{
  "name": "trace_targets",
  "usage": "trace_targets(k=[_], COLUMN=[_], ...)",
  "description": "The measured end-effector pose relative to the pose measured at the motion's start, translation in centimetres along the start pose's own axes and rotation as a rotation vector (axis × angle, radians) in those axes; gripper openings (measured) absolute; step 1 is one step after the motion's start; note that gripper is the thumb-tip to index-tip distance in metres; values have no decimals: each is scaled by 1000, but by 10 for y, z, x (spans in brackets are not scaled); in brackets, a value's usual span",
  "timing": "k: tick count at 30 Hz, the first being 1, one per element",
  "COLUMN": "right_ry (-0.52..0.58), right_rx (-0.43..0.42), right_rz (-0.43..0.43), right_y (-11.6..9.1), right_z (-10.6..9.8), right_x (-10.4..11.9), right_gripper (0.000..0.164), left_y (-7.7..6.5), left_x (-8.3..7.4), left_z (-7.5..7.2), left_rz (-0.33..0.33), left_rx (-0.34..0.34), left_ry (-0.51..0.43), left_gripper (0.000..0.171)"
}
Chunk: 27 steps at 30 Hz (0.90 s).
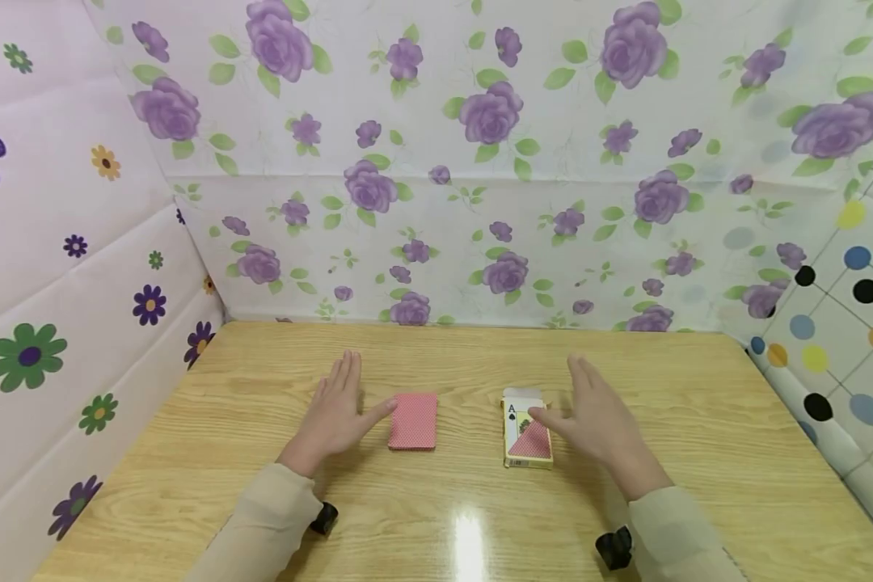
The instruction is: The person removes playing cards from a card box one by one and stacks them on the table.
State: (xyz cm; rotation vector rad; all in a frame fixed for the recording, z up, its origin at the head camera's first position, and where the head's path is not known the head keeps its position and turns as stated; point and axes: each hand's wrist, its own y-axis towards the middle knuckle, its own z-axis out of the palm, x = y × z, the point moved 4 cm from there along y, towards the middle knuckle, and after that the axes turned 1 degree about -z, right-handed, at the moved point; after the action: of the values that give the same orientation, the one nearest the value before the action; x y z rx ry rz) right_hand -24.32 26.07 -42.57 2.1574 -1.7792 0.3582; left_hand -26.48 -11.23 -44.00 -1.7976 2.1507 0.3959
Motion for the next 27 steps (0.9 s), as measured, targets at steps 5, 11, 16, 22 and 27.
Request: trace_targets(k=[5,11,16,22,27], right_ry=[13,16,8,-9,-17], right_rx=[26,26,19,35,59], right_rz=[33,63,80,106,123], right_y=[-2,-5,-5,-7,-8], right_z=[4,7,10,13,15], right_x=[3,8,11,17,22], right_gripper=[117,117,117,118,119], left_y=[-1,0,1,-1,-1], left_x=[0,-2,-3,-5,-5], left_z=[1,1,2,4,4], left_rz=[-2,9,8,12,12], left_rx=[1,-5,-6,-3,-4], left_ry=[-16,-28,-46,-63,-74], left_gripper=[107,107,107,107,107])
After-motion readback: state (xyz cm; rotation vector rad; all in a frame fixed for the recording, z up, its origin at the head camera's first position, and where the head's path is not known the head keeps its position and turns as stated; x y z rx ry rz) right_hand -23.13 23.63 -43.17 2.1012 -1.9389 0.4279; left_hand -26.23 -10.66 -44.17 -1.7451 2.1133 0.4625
